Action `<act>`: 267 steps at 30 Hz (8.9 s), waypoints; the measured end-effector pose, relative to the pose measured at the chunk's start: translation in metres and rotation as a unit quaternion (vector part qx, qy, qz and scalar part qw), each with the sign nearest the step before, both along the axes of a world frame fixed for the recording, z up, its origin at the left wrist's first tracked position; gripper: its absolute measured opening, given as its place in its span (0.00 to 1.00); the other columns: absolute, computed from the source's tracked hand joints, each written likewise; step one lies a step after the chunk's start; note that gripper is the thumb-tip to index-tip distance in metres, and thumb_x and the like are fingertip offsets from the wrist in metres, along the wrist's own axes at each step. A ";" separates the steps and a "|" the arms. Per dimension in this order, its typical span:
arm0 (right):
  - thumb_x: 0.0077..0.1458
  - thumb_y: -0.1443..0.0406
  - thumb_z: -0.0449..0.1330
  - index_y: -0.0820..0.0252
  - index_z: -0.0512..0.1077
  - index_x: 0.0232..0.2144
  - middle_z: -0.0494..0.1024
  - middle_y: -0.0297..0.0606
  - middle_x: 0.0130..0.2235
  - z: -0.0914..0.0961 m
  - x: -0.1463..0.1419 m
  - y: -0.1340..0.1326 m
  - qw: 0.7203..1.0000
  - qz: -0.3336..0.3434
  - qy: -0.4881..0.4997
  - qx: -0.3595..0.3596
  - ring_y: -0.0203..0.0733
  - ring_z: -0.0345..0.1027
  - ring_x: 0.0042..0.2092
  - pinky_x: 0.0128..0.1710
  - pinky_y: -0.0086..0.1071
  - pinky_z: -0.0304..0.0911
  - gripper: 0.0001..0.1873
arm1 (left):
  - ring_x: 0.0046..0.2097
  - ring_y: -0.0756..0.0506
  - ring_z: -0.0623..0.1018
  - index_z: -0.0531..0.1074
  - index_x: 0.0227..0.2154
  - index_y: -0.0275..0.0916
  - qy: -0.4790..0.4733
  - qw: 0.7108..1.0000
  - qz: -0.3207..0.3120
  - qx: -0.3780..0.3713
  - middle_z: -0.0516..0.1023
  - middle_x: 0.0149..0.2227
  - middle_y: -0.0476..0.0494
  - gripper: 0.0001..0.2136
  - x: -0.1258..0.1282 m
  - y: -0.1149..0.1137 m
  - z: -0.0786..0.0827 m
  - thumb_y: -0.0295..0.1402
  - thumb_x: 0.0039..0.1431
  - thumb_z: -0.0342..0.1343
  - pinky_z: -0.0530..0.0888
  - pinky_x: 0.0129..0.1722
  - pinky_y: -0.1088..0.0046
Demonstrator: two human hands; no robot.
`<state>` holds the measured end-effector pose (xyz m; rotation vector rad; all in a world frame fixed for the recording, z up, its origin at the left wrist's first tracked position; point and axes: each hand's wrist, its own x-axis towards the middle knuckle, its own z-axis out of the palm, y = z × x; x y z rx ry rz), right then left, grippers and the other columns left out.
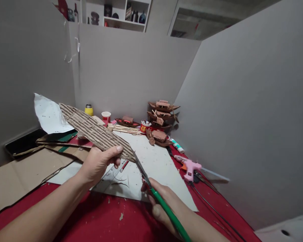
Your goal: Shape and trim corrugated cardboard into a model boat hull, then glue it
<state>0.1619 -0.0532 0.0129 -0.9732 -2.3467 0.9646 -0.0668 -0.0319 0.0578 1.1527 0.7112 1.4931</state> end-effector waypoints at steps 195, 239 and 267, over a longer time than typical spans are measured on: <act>0.61 0.71 0.49 0.60 0.70 0.41 0.75 0.42 0.40 -0.010 -0.072 0.010 0.907 0.097 -0.198 0.358 0.42 0.67 0.40 0.40 0.33 0.62 0.11 | 0.21 0.50 0.75 0.73 0.24 0.30 0.030 0.992 -0.037 -0.116 0.76 0.23 0.45 0.12 -0.025 0.026 -0.022 0.34 0.41 0.67 0.72 0.21 0.76; 0.44 0.59 0.64 0.62 0.70 0.29 0.67 0.25 0.19 -0.007 -0.040 0.051 0.928 -0.096 0.278 -0.228 0.29 0.58 0.17 0.15 0.24 0.59 0.12 | 0.19 0.51 0.72 0.69 0.31 0.32 0.275 0.954 -0.116 -0.029 0.73 0.21 0.48 0.12 0.002 0.019 -0.037 0.39 0.55 0.52 0.66 0.21 0.78; 0.49 0.54 0.59 0.63 0.68 0.24 0.68 0.29 0.20 -0.017 -0.045 0.044 0.949 -0.112 0.247 -0.163 0.31 0.59 0.19 0.17 0.25 0.57 0.16 | 0.19 0.53 0.66 0.71 0.30 0.33 0.290 0.950 -0.118 -0.007 0.69 0.20 0.52 0.11 0.014 0.012 -0.043 0.37 0.55 0.50 0.66 0.20 0.78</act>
